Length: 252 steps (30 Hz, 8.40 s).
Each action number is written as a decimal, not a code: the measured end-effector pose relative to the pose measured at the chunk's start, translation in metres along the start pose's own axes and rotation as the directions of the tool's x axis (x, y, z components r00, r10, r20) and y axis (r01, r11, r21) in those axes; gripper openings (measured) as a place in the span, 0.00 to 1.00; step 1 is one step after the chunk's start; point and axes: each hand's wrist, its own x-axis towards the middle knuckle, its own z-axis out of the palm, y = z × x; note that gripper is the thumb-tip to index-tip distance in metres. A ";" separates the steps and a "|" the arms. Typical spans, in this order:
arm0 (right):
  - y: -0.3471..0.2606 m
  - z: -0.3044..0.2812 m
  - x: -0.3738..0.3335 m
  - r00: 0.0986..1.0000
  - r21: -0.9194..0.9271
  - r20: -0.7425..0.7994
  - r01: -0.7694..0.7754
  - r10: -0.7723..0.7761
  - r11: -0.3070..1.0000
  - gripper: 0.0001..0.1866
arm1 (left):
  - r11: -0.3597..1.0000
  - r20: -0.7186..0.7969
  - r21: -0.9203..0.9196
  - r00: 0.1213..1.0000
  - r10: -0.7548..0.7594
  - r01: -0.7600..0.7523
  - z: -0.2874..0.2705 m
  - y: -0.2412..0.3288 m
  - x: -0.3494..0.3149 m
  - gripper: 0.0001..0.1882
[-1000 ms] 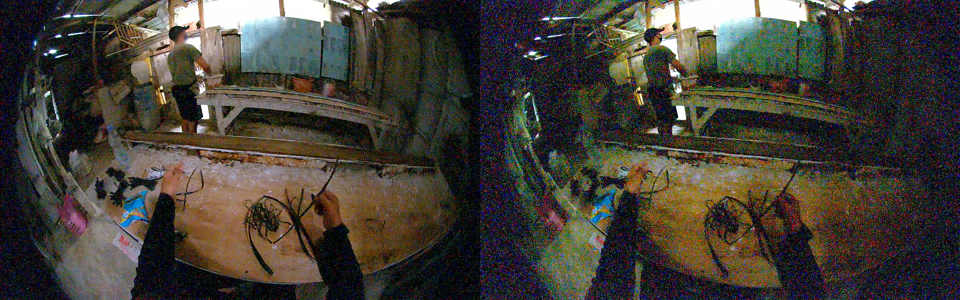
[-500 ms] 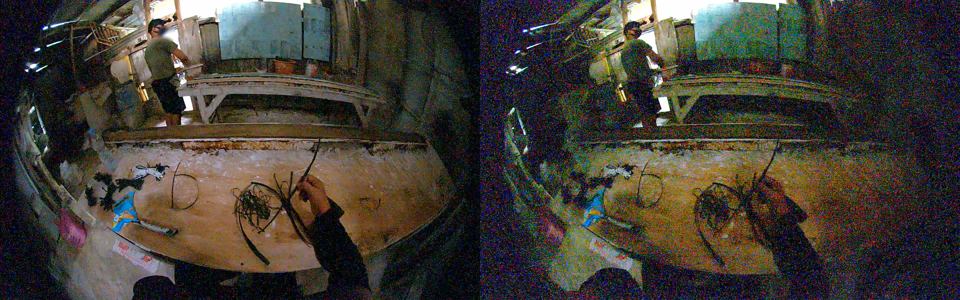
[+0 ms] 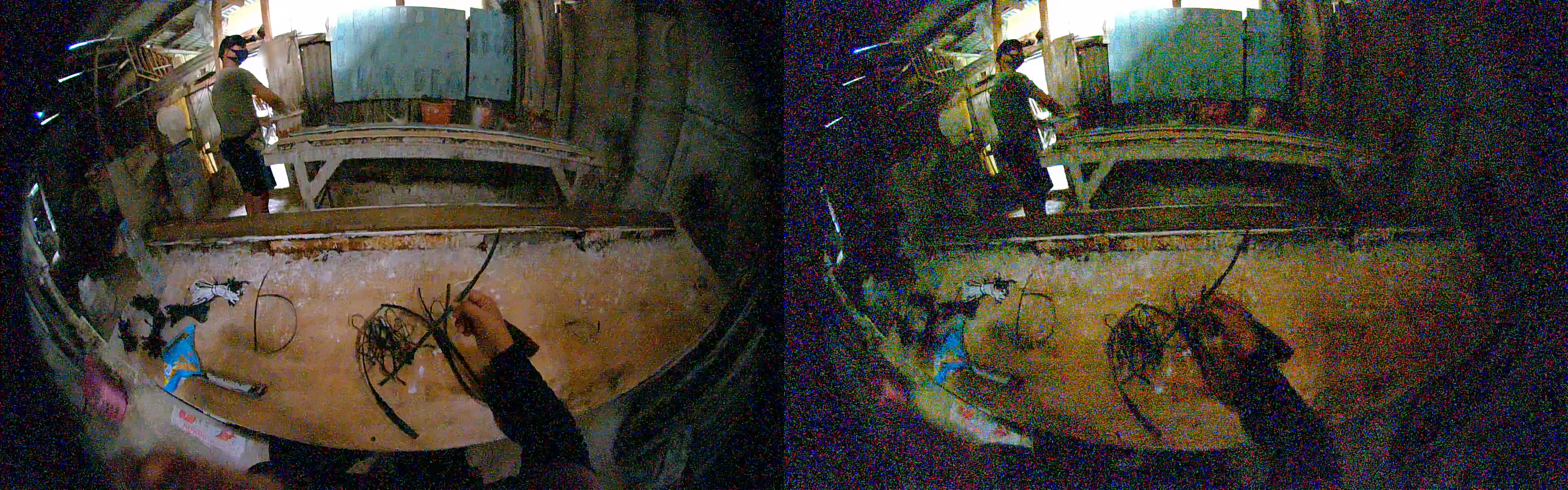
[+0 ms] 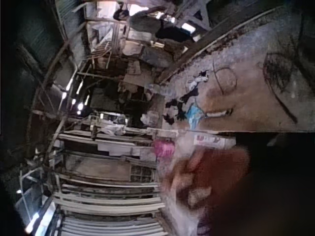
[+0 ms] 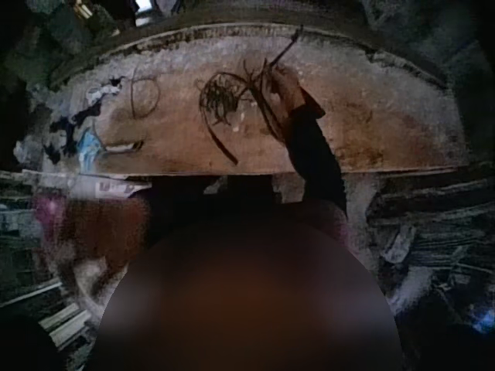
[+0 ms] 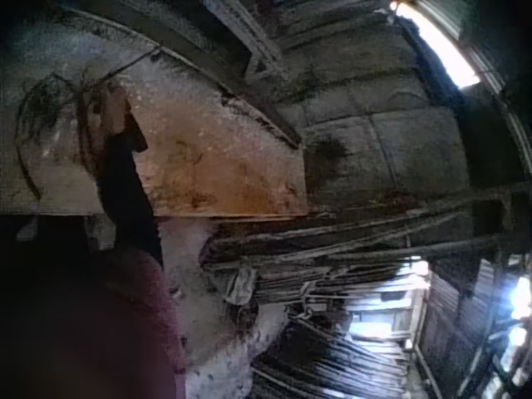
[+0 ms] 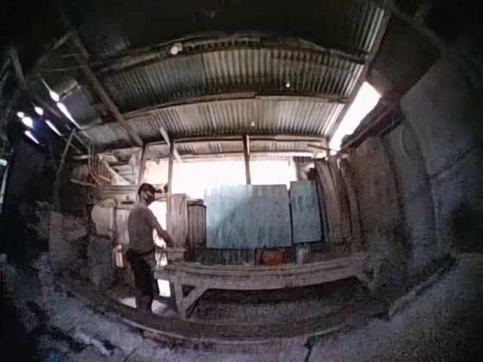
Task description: The person ties black cable ties together by hand on a wooden workbench. They repeatedly loop and pull the ties to secure them. Another person is visible in the background working at a separate table.
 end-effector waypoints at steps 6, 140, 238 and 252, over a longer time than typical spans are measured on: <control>-0.006 0.019 -0.014 0.992 0.208 0.107 -0.088 0.067 0.974 0.05 | 0.449 0.287 0.666 0.352 -0.891 0.596 -0.009 -0.139 -0.075 0.23; 0.008 0.046 -0.028 0.969 -0.086 0.246 0.021 0.000 0.996 0.03 | -0.003 0.150 0.266 -0.045 -0.988 0.964 -0.053 -0.198 -0.178 0.11; 0.003 0.055 -0.037 0.951 0.173 0.289 -0.167 0.112 0.971 0.05 | 0.099 0.147 0.062 0.089 -0.985 0.993 -0.047 -0.190 -0.161 0.07; 0.006 0.055 -0.034 0.973 0.120 0.218 0.052 -0.077 0.991 0.05 | -0.011 0.187 0.019 -0.014 -0.982 1.000 -0.051 -0.196 -0.175 0.09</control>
